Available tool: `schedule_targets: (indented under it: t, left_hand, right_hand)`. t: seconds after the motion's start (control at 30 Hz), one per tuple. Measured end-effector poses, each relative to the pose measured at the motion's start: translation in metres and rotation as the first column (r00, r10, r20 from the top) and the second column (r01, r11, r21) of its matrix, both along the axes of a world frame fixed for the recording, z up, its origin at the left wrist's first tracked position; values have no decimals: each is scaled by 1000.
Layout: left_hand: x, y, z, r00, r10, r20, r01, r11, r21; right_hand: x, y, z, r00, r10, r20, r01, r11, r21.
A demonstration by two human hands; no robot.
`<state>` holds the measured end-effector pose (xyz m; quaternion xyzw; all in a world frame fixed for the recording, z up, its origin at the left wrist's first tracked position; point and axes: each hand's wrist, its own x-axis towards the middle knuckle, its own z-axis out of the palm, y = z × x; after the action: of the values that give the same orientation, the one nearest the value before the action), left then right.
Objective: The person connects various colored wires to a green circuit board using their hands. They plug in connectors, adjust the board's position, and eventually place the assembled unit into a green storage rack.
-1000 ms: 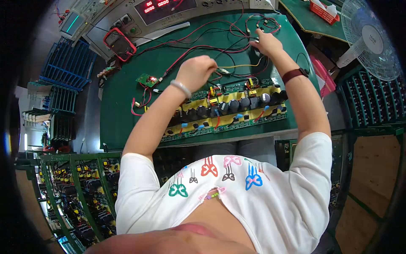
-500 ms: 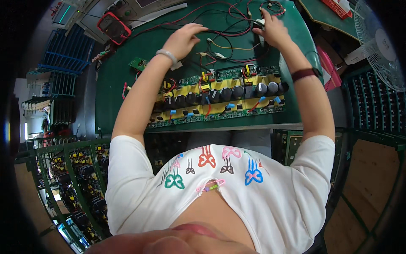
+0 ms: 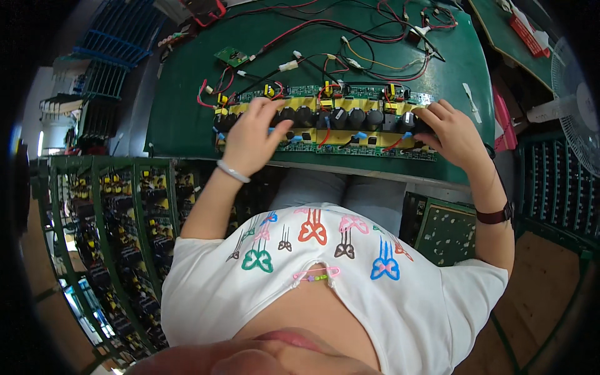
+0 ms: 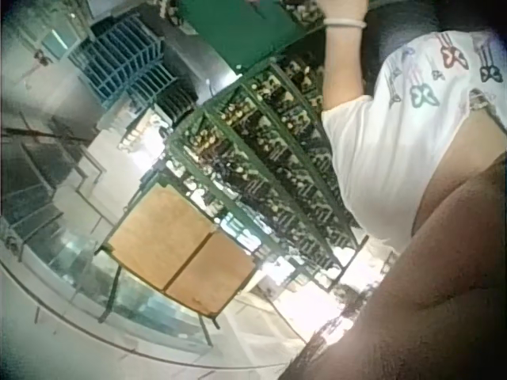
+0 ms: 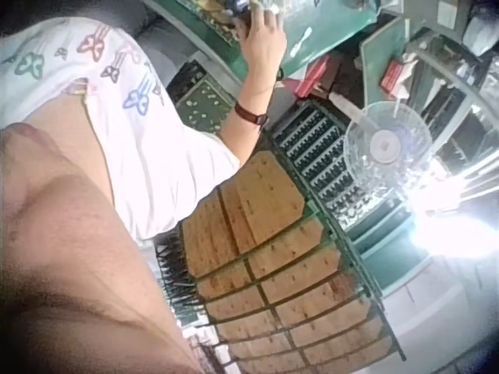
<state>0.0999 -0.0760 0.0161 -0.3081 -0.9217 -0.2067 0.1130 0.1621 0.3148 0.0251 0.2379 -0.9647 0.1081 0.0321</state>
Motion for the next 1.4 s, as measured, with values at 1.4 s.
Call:
schedule_targets:
  t: [1.4]
  left_hand:
    - [108, -103, 110, 781, -489, 389, -331, 204, 921]
  right_hand:
    - [58, 5, -50, 952, 32, 304, 285, -457, -843]
